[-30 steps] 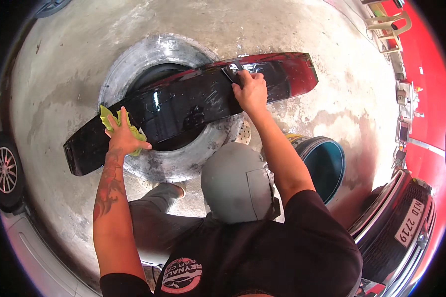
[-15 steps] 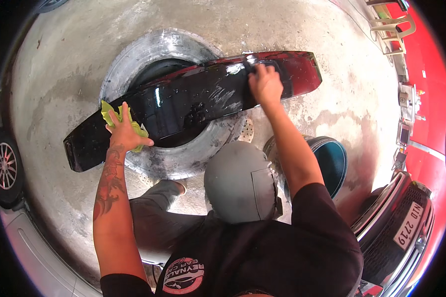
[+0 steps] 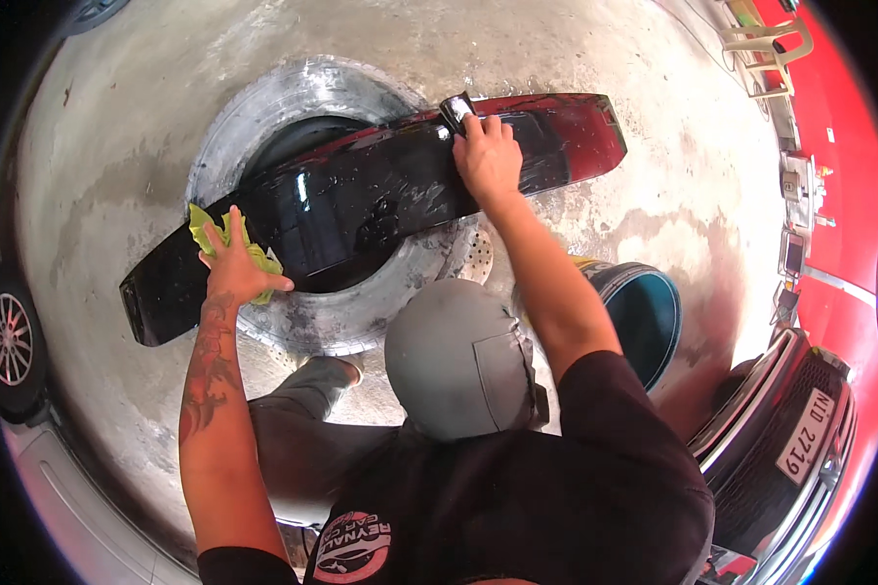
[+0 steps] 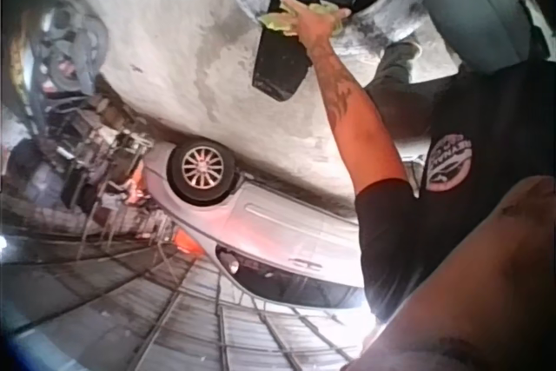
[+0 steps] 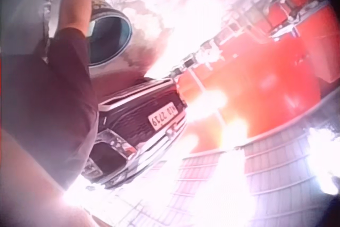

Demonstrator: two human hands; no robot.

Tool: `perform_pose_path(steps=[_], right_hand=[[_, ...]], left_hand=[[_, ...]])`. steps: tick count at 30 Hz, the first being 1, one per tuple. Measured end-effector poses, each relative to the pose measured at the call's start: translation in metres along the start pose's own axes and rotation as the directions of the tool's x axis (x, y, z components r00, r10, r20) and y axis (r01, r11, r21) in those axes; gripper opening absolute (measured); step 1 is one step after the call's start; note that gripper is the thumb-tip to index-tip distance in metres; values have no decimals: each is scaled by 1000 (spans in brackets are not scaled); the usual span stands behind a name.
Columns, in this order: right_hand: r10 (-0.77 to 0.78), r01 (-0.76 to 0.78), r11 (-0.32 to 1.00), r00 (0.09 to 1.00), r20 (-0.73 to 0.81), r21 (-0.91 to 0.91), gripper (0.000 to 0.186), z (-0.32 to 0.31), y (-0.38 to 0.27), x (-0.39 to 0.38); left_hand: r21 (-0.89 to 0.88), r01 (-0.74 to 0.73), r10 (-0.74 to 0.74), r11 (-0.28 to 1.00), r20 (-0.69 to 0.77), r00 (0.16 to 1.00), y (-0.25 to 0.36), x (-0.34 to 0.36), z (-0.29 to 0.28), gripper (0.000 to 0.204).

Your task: The person sands a black car spoiler using sandpaper and water from a bucket, wipes the part with a cloth, and handles a sanding block to sand the surface.

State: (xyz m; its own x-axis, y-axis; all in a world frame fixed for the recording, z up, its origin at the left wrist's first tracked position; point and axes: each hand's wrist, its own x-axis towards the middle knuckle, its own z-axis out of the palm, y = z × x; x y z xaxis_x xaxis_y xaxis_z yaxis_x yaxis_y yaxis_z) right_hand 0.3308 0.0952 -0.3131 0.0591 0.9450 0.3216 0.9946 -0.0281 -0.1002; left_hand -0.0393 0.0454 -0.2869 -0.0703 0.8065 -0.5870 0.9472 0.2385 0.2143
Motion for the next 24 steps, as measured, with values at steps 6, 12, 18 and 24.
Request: perform_pose_path(steps=[6,12,18,24], right_hand=[[-281,216,938,932,231,270,36,8,3,-13],[183,-185,982,982,-49,-37,34,8,38,17],[-246,173,944,936,252,280,38,2,0,-16],[158,-159,987,987,-26,-24,29,2,44,16]], left_hand=[[14,-3,3,1000,14,1000,-2,3,1,158],[26,-21,22,999,-24,999,-2,4,2,159],[57,1,-3,998,33,999,1,6,-1,160],[23,-34,34,999,3,999,-3,5,3,159]])
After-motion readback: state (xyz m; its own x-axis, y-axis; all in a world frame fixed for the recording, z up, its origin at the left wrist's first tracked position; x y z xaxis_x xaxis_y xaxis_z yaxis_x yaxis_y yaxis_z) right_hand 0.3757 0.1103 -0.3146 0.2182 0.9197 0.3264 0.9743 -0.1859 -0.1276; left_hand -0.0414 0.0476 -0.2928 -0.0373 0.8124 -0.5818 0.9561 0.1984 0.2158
